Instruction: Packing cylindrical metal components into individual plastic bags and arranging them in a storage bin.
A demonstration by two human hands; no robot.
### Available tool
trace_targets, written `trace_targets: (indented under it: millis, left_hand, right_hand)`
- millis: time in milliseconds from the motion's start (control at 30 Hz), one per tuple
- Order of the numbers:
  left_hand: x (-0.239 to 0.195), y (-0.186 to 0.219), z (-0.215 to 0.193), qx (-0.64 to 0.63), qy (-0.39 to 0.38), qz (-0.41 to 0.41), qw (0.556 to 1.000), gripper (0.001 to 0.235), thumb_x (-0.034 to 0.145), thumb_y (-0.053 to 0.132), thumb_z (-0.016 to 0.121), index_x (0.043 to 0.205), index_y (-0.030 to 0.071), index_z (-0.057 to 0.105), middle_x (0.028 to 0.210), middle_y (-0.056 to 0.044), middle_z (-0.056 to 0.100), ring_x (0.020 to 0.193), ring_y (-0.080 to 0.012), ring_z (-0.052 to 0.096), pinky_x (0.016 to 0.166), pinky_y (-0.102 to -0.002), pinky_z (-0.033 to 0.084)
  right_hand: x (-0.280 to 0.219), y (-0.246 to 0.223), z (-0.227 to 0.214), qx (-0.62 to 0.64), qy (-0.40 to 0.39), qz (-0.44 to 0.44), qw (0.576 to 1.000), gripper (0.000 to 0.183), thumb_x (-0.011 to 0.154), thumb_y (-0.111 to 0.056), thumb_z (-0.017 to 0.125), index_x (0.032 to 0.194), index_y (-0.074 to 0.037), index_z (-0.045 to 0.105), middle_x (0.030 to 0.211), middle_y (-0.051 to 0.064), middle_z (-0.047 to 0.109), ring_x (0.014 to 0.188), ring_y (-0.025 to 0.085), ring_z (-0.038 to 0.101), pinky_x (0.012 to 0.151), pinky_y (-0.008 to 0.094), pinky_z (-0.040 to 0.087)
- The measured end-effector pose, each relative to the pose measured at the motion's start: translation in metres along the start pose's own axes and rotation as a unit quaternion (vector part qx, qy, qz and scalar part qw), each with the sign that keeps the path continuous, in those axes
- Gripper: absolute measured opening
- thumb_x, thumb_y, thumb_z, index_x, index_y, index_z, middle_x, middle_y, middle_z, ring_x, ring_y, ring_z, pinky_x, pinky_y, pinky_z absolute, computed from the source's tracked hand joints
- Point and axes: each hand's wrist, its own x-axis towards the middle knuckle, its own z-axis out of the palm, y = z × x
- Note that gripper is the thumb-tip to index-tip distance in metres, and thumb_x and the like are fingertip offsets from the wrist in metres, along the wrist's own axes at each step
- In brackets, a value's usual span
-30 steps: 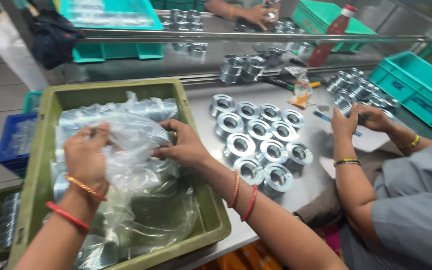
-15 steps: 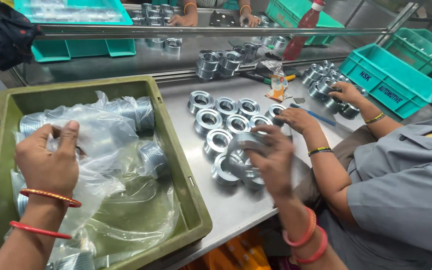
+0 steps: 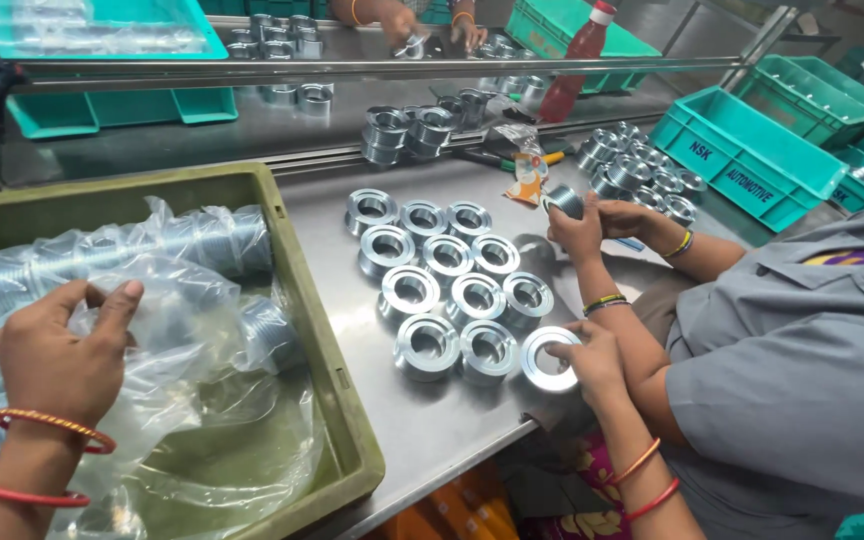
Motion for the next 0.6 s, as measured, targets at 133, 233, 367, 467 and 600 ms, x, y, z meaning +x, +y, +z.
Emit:
trace_targets:
  millis: [133, 233, 367, 467, 600]
  left_hand:
    - [0.000, -0.003, 0.001, 0.011, -0.008, -0.010, 1.000, 0.042, 0.107, 0.035, 0.078, 0.083, 0.001, 0.071, 0.063, -0.009, 0.069, 0.054, -0.0191, 0.064, 0.068, -0.034, 0.049]
    - [0.002, -0.002, 0.004, 0.019, -0.012, -0.009, 1.000, 0.042, 0.108, 0.035, 0.077, 0.083, 0.001, 0.072, 0.062, -0.008, 0.068, 0.054, -0.0186, 0.063, 0.066, -0.032, 0.049]
    - [0.002, 0.007, 0.005, 0.021, -0.034, -0.022, 0.999, 0.042, 0.105, 0.036, 0.076, 0.081, 0.002, 0.072, 0.060, -0.008, 0.068, 0.051, -0.0181, 0.063, 0.063, -0.033, 0.048]
    - [0.002, 0.010, 0.005, 0.025, -0.042, -0.022, 0.999, 0.042, 0.104, 0.036, 0.076, 0.080, 0.002, 0.071, 0.058, -0.008, 0.068, 0.050, -0.0180, 0.062, 0.063, -0.034, 0.047]
    - [0.003, 0.013, 0.003, 0.032, -0.045, -0.008, 0.998, 0.041, 0.103, 0.036, 0.076, 0.080, 0.003, 0.071, 0.056, -0.008, 0.067, 0.052, -0.0187, 0.062, 0.064, -0.033, 0.047]
  right_hand:
    - [0.021, 0.014, -0.001, 0.083, -0.059, 0.059, 0.993, 0.034, 0.072, 0.009, 0.075, 0.105, 0.009, 0.069, 0.086, 0.016, 0.076, 0.064, 0.019, 0.069, 0.053, 0.029, 0.051]
    - [0.020, 0.001, 0.006, -0.015, -0.067, 0.026, 0.997, 0.033, 0.076, 0.002, 0.076, 0.109, 0.005, 0.073, 0.091, 0.016, 0.078, 0.074, 0.022, 0.073, 0.063, 0.032, 0.057]
    - [0.004, -0.023, 0.015, -0.316, 0.022, -0.127, 0.940, 0.039, 0.075, -0.010, 0.084, 0.112, -0.003, 0.071, 0.094, 0.022, 0.076, 0.089, 0.036, 0.075, 0.078, 0.044, 0.057]
    - [-0.004, -0.035, 0.023, -0.342, 0.043, -0.140, 0.928, 0.039, 0.074, -0.010, 0.083, 0.111, -0.007, 0.069, 0.095, 0.023, 0.074, 0.093, 0.041, 0.072, 0.080, 0.049, 0.056]
    - [-0.010, -0.058, 0.031, -0.378, 0.037, -0.133, 0.915, 0.059, 0.074, -0.011, 0.082, 0.129, -0.020, 0.065, 0.090, 0.022, 0.072, 0.090, 0.041, 0.070, 0.081, 0.051, 0.054]
